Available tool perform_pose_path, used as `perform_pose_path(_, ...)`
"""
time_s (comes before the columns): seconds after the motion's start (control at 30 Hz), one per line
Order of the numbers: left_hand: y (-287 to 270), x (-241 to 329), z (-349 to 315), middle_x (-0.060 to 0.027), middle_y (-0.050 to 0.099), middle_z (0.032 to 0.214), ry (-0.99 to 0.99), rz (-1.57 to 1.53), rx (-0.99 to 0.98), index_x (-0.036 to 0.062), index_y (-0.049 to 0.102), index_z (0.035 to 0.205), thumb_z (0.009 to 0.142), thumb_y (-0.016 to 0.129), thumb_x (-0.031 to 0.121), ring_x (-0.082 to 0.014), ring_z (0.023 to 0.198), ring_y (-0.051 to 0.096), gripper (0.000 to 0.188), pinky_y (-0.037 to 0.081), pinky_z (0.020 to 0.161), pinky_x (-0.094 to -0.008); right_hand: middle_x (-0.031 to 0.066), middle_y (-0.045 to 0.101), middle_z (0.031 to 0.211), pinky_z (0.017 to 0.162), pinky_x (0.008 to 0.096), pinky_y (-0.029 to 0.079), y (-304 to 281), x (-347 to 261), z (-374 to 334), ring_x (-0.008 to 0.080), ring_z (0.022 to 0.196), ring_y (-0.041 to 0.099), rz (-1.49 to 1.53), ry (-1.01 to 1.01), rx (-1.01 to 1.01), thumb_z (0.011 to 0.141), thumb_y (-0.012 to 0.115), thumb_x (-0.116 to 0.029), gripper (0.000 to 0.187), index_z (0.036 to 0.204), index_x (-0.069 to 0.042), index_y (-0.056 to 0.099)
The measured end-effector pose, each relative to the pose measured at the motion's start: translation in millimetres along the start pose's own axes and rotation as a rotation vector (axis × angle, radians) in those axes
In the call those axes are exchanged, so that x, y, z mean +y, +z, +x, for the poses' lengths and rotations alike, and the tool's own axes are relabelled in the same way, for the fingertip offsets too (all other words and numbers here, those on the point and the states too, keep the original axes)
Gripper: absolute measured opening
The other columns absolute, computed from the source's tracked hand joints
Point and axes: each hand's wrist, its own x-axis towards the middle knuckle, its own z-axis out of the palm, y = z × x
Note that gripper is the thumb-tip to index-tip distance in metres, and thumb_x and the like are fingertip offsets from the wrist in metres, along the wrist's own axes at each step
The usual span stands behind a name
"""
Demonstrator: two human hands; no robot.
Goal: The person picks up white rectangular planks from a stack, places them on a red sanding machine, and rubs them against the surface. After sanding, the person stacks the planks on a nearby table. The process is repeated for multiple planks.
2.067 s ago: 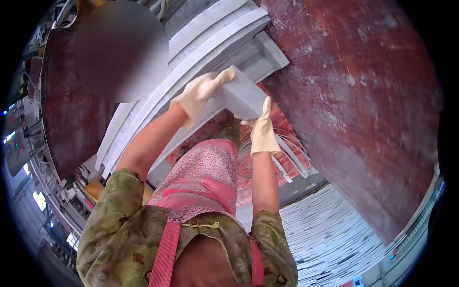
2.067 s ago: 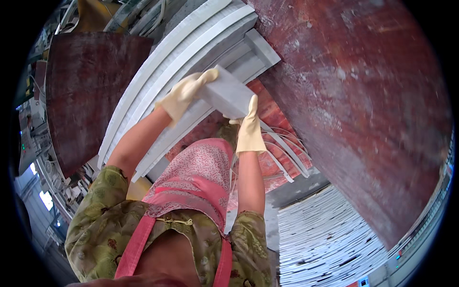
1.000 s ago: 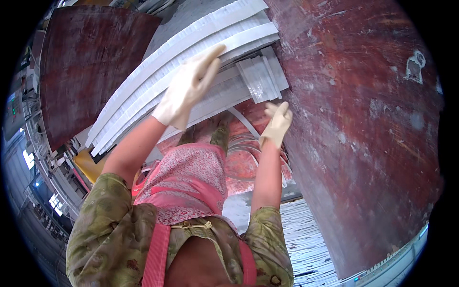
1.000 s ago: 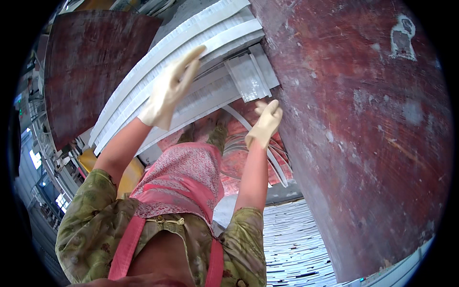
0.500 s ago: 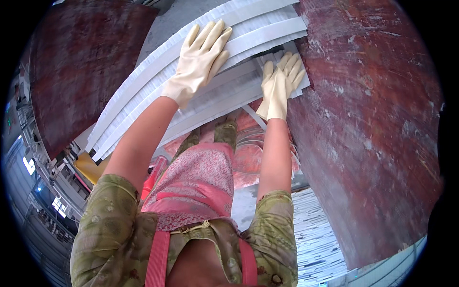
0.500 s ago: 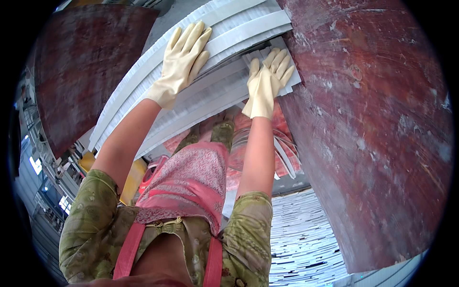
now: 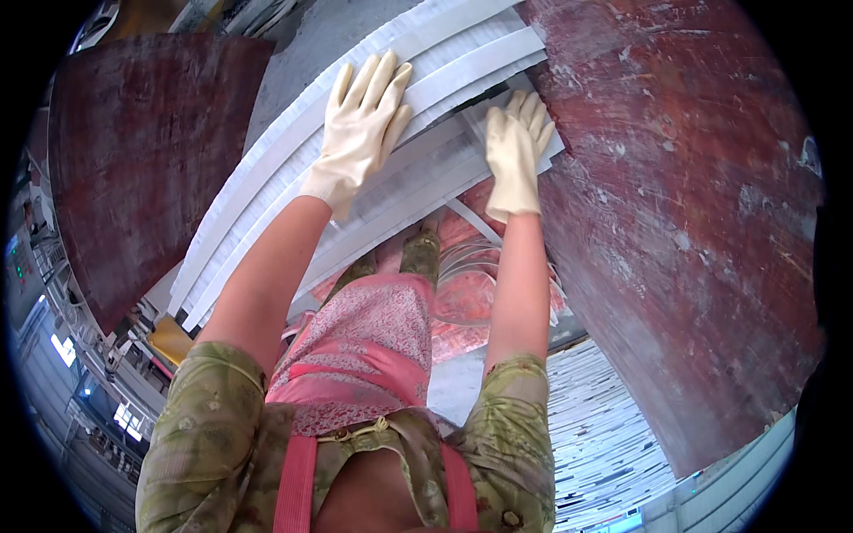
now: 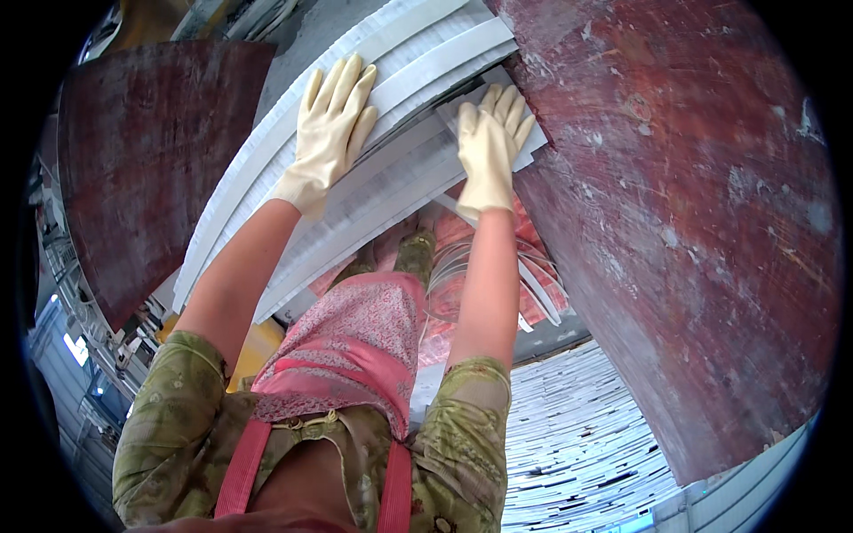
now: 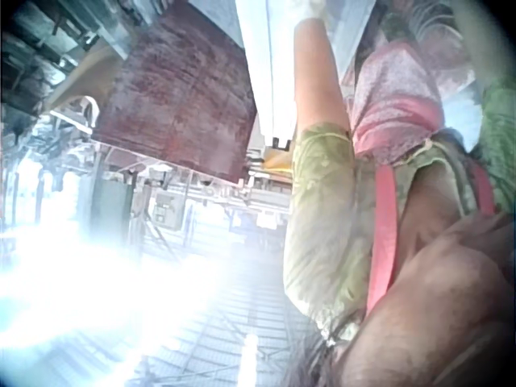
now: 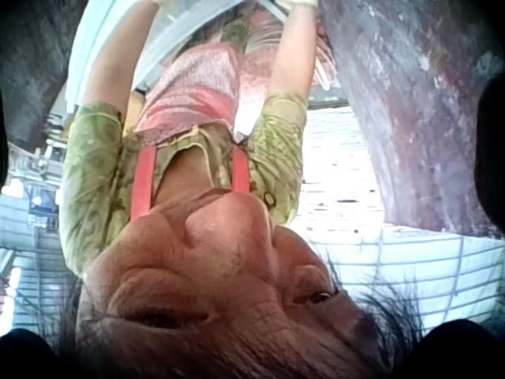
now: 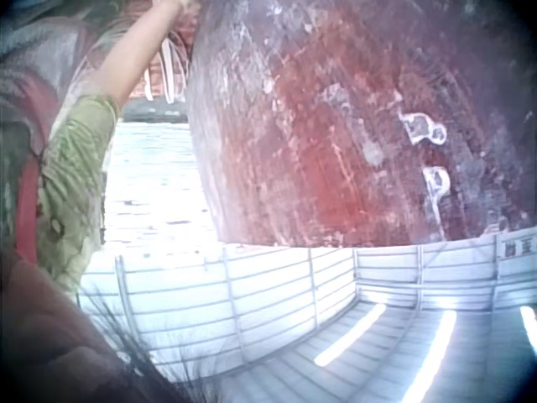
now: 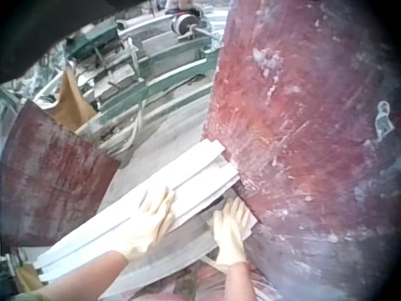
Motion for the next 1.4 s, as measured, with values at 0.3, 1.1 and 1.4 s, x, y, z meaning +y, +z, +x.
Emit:
perform_pose_path(0.3, -1, -1, 0, -0.0215, 0.045, 0.159, 0.015, -0.015, 0.018, 0.0033, 0.047, 0.152, 0.104, 0.057, 0.024, -0.0396, 0.146, 0.043, 0.053, 0.029, 0.122, -0.0565, 0.0169, 0.043, 0.163, 0.123, 0.0377, 0.031, 5, 47, -67, 0.0261, 0.148, 0.044, 1.893, 1.094, 0.381, 0.113, 0.035, -0.033, 0.058, 0.16, 0.0, 0.031)
perform_pose_path(1.1, -10, 3, -2, -0.0239, 0.044, 0.158, -0.017, -0.008, -0.019, 0.0016, 0.048, 0.151, 0.102, 0.059, 0.021, -0.0414, 0.147, 0.042, 0.054, 0.028, 0.122, -0.0572, 0.0152, 0.043, 0.157, 0.121, 0.0436, 0.031, -51, -25, -28, 0.0244, 0.141, 0.043, 1.185, 1.25, 0.124, 0.107, 0.038, -0.053, 0.069, 0.153, -0.002, 0.039)
perform_pose_path(1.4, 2, -2, -1, -0.0219, 0.045, 0.158, 0.013, -0.018, 0.024, 0.0039, 0.048, 0.152, 0.103, 0.058, 0.022, -0.0411, 0.145, 0.044, 0.053, 0.029, 0.121, -0.0576, 0.0147, 0.027, 0.166, 0.13, 0.0463, 0.015, 16, 19, -112, 0.029, 0.156, 0.02, 1.878, 1.024, 0.189, 0.095, 0.057, -0.073, 0.102, 0.161, -0.002, 0.026)
